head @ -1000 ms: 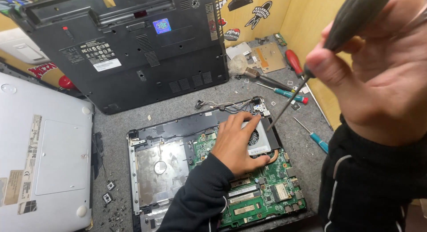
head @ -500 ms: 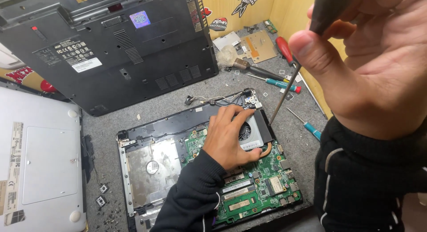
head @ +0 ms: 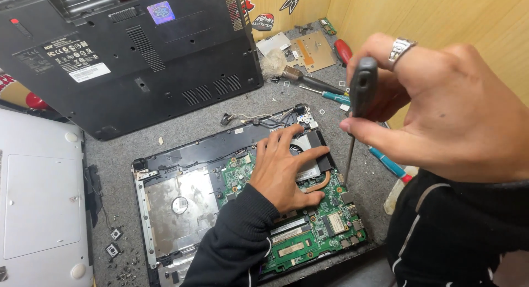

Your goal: The person is working on the internal components of a laptop, using a screwdriver to handle screws and repositioning the cooling fan and motherboard parts.

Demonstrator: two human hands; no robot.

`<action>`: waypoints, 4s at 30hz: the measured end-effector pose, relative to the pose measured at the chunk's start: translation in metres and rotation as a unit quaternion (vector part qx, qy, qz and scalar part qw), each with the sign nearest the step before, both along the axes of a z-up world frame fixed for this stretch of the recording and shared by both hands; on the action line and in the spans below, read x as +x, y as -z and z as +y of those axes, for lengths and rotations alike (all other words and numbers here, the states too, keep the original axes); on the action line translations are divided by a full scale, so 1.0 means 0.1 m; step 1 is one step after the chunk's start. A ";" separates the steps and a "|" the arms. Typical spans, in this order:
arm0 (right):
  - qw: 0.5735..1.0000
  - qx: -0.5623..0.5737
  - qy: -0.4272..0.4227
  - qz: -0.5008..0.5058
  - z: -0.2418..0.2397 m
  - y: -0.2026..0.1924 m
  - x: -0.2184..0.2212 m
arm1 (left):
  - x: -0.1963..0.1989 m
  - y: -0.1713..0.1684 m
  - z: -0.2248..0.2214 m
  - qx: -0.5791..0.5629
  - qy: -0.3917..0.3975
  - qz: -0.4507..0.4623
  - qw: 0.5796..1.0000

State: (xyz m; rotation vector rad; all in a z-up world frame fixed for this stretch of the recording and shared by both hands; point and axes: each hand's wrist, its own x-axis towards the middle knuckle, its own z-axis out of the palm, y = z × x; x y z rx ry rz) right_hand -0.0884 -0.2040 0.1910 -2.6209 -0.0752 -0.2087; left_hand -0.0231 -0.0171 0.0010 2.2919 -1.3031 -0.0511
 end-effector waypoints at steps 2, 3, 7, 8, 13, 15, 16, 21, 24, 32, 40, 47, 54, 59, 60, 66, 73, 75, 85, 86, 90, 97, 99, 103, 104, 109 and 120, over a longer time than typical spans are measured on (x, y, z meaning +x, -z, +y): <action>0.999 -0.021 0.007 -0.035 0.00 0.04 -0.05 | -0.01 0.01 0.00 -0.055 -0.014 -0.015 0.998; 0.999 -0.022 0.007 -0.035 -0.01 0.13 -0.12 | -0.01 0.01 -0.02 -0.057 -0.014 -0.015 0.998; 0.983 0.050 0.108 -0.139 -0.05 0.44 -0.44 | -0.03 0.01 -0.02 -0.068 -0.027 -0.028 0.997; 0.974 0.105 0.128 -0.152 -0.07 0.49 -0.54 | -0.03 0.01 -0.03 -0.081 -0.029 -0.029 0.996; 0.963 0.055 0.153 -0.217 -0.01 0.63 -0.90 | -0.06 0.01 -0.04 -0.092 -0.041 -0.041 0.994; 0.955 0.076 0.150 -0.246 0.05 0.70 -0.91 | -0.06 -0.01 -0.05 -0.089 -0.044 -0.046 0.994; 0.947 0.112 0.164 -0.252 0.06 0.73 -0.90 | -0.07 -0.02 -0.07 -0.065 -0.052 -0.052 0.995; 0.930 0.161 0.178 -0.279 0.13 0.81 -0.91 | -0.03 0.02 -0.17 0.017 -0.065 -0.048 0.997; 0.930 0.145 0.166 -0.295 0.20 0.77 -0.92 | 0.01 0.03 -0.18 -0.009 -0.075 -0.027 0.997; 0.933 0.111 0.143 -0.311 0.23 0.80 -0.92 | -0.01 0.06 -0.19 -0.040 -0.080 -0.017 0.996; 0.931 0.069 0.148 -0.326 0.23 0.92 -0.91 | -0.02 0.09 -0.18 -0.086 -0.100 -0.022 0.991; 0.916 0.124 0.208 -0.320 -0.13 1.28 -1.00 | 0.00 0.11 -0.19 -0.085 -0.089 -0.010 0.992; 0.898 0.122 0.225 -0.359 -0.17 1.41 -1.05 | 0.00 0.07 -0.19 -0.076 -0.090 -0.017 0.993; 0.887 0.144 0.292 -0.329 -0.19 1.50 -1.19 | 0.01 0.03 -0.20 -0.009 -0.080 -0.003 0.997; 0.886 0.143 0.292 -0.329 -0.20 1.51 -1.21 | 0.02 0.03 -0.21 -0.010 -0.079 -0.004 0.997; 0.861 0.079 0.345 -0.365 -0.31 1.60 -1.13 | 0.01 0.09 -0.23 -0.028 -0.089 0.002 0.996; 0.873 0.147 0.165 -0.434 -0.29 1.46 -0.47 | 0.01 0.10 -0.22 -0.056 -0.091 -0.006 0.994; 0.877 0.136 0.114 -0.446 -0.14 1.35 -0.30 | 0.01 0.09 -0.21 -0.060 -0.090 -0.011 0.994; 0.952 -0.070 0.277 -0.108 -0.42 2.19 -0.57 | 0.03 0.08 -0.15 -0.062 -0.052 0.042 0.996; 0.954 -0.108 0.261 -0.096 -0.40 2.19 -0.58 | 0.03 0.08 -0.15 -0.066 -0.052 0.040 0.996; 0.952 -0.117 0.275 0.068 -0.17 1.84 -0.63 | 0.02 0.04 -0.13 -0.068 -0.056 0.042 0.995; 0.956 -0.047 0.282 0.057 0.06 1.30 -0.97 | 0.01 0.08 -0.21 -0.012 -0.089 -0.002 0.996; 0.967 0.008 0.255 -0.020 0.18 1.07 -1.04 | 0.00 0.09 -0.21 0.007 -0.087 -0.006 0.996; 0.971 0.076 0.212 -0.078 0.22 0.89 -1.01 | 0.01 0.05 -0.19 0.026 -0.084 -0.018 0.996; 0.968 0.106 0.188 -0.126 0.21 0.90 -0.99 | 0.02 0.04 -0.18 0.040 -0.075 -0.004 0.996; 0.953 0.189 0.167 -0.166 0.27 1.09 -0.80 | 0.02 0.09 -0.21 0.021 -0.081 0.001 0.996; 0.962 0.163 0.182 -0.125 0.28 1.27 -0.63 | 0.01 0.10 -0.22 0.016 -0.081 0.010 0.997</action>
